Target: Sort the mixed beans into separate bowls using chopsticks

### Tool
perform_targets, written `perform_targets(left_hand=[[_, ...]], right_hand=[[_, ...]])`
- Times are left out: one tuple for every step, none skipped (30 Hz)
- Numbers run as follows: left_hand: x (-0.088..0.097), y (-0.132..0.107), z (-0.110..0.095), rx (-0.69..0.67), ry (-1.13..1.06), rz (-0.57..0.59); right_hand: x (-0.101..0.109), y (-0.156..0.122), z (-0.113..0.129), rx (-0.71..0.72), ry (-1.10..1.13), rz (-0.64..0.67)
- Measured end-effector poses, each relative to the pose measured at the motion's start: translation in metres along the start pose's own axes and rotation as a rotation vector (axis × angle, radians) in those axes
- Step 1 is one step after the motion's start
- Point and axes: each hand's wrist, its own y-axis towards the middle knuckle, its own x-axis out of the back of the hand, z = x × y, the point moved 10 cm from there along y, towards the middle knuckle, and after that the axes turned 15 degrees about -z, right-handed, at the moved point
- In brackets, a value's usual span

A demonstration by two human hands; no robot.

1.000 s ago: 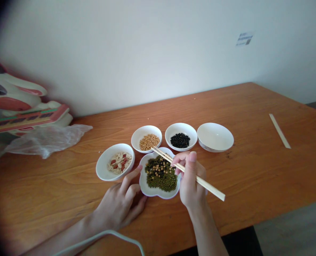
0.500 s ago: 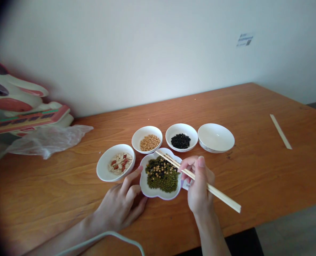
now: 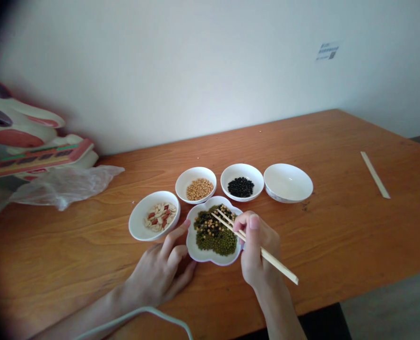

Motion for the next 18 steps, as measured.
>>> perform_targets(left_hand=[[0.0004,0.0003,-0.0001,-0.002,0.0,-0.002],[0.0006,0.0006,-0.0001,-0.001,-0.001,-0.002],[0.0011,0.0008,-0.0001,0.0,-0.005,-0.006],[0.0014,0.0009,0.0,0.003,-0.011,-0.009],[0.0016,0.0008,0.0002,0.006,-0.017,-0.012],[0.0015,0.0006,0.0003,0.008,-0.022,-0.012],[0.0012,0.0004,0.0005,0.01,-0.024,-0.011],[0.0008,0.0001,0.0007,0.012,-0.023,-0.009],[0.0002,-0.0001,0.0008,0.012,-0.019,-0.007],[-0.0003,-0.0003,0.0009,0.013,-0.015,-0.003],[-0.0004,-0.0003,0.0009,0.013,-0.011,-0.003],[-0.0002,-0.0001,0.0007,0.012,-0.009,-0.003],[0.0003,0.0003,0.0007,0.012,-0.007,-0.006],[0.0009,0.0008,0.0006,0.012,-0.008,-0.008],[0.0016,0.0013,0.0005,0.012,-0.01,-0.01],[0.0023,0.0018,0.0006,0.013,-0.013,-0.012],[0.0028,0.0021,0.0007,0.014,-0.018,-0.014],[0.0029,0.0022,0.001,0.016,-0.024,-0.014]], right_hand=[[0.0004,0.0003,0.0,-0.008,0.003,-0.009],[0.0009,0.0005,-0.0008,-0.02,0.011,-0.019],[0.001,0.0006,-0.002,-0.033,0.017,-0.026],[0.0007,0.0005,-0.0031,-0.041,0.023,-0.029],[0.0003,0.0004,-0.0035,-0.043,0.027,-0.029],[-0.0001,0.0002,-0.0035,-0.042,0.028,-0.029],[-0.0002,0.0002,-0.0033,-0.038,0.026,-0.03],[-0.0004,0.0002,-0.0027,-0.033,0.024,-0.03],[-0.0006,0.0001,-0.0019,-0.028,0.021,-0.029],[-0.0005,0.0002,-0.001,-0.023,0.017,-0.029],[-0.0006,0.0002,-0.0004,-0.02,0.012,-0.028],[-0.0005,0.0002,0.0001,-0.018,0.007,-0.028],[-0.0003,0.0002,0.0005,-0.019,0.004,-0.03],[0.0002,0.0002,0.0004,-0.022,0.002,-0.035],[0.0009,0.0002,0.0002,-0.027,0.003,-0.041],[0.0015,0.0001,-0.0002,-0.033,0.007,-0.046],[0.0022,0.0001,-0.0007,-0.04,0.015,-0.052],[0.0027,-0.0001,-0.0014,-0.047,0.025,-0.057]])
